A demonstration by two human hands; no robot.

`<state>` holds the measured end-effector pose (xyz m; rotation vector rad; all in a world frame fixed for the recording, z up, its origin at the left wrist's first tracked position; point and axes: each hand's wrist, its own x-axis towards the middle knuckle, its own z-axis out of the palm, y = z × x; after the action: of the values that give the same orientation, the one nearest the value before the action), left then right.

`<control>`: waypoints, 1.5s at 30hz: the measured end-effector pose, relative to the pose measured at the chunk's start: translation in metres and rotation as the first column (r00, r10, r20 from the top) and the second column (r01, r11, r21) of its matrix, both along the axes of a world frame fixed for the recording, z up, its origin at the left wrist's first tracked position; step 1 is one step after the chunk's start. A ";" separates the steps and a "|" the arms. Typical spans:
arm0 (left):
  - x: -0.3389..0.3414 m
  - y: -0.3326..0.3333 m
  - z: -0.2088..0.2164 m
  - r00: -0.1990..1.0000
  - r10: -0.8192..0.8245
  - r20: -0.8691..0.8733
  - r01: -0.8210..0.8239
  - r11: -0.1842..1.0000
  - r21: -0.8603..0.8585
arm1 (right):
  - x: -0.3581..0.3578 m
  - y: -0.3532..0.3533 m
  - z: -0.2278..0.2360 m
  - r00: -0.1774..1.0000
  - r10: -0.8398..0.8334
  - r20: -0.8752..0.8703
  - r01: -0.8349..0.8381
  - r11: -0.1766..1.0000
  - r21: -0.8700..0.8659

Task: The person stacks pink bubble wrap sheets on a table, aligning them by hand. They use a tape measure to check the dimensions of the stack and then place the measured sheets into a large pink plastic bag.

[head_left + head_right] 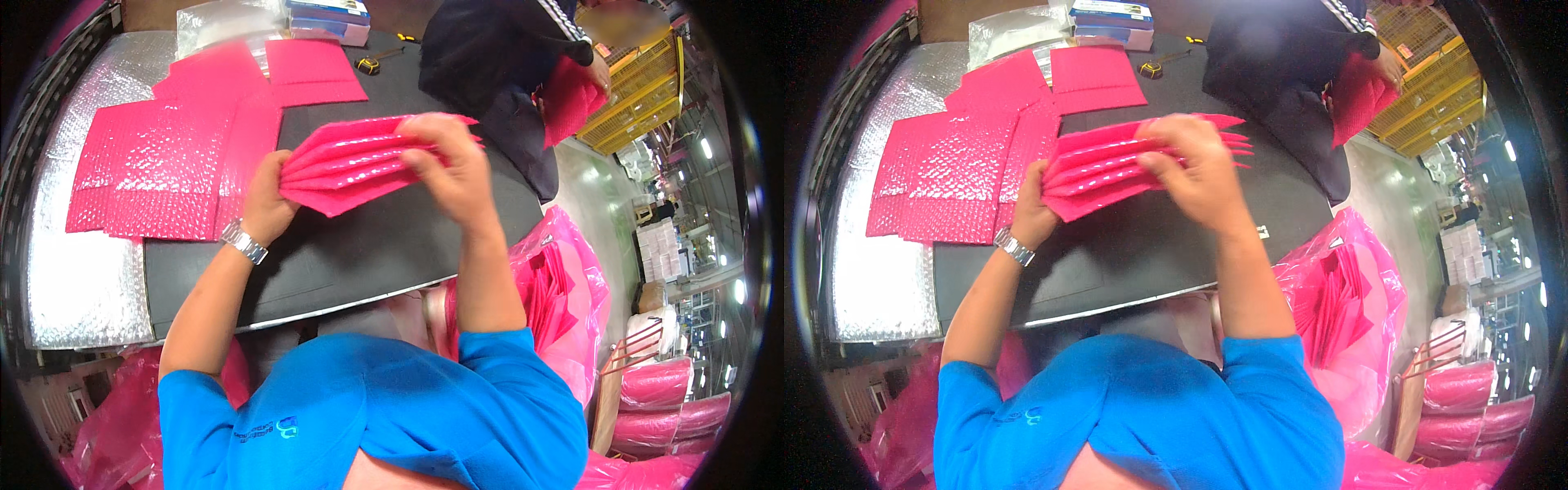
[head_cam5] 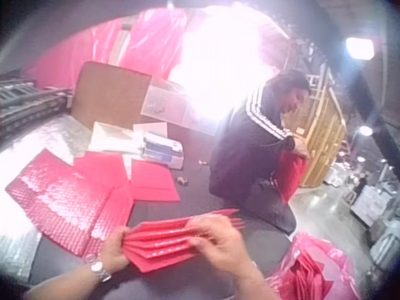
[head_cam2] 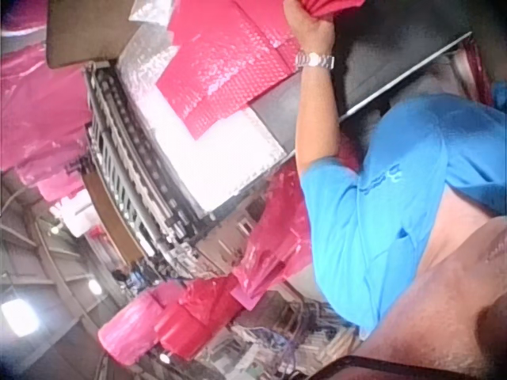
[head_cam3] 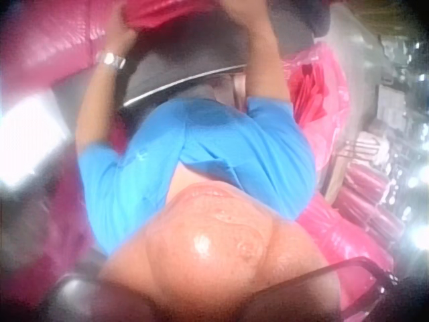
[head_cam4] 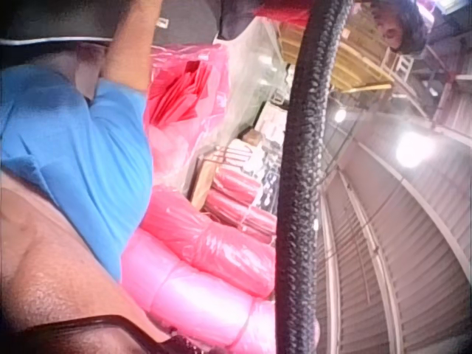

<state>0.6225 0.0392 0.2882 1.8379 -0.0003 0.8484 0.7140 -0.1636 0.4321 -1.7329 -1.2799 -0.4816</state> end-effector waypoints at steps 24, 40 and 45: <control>0.004 0.017 -0.014 0.991 0.054 -0.119 -0.075 0.981 -0.179 | -0.009 0.089 0.028 0.925 0.114 -0.362 -0.088 0.992 0.088; -0.005 0.024 0.020 0.997 -0.034 0.076 0.083 0.427 -0.900 | -0.020 0.040 -0.004 0.851 0.267 -0.452 -0.020 0.878 0.479; -0.001 0.042 0.001 0.941 -0.145 0.305 0.297 -0.074 -0.952 | -0.027 0.007 -0.048 0.673 0.108 -0.732 0.142 0.952 0.270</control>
<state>0.6211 0.0815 0.2890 0.2521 0.2022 0.3959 0.6874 -0.1565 0.3838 -1.4273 -0.5476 0.0529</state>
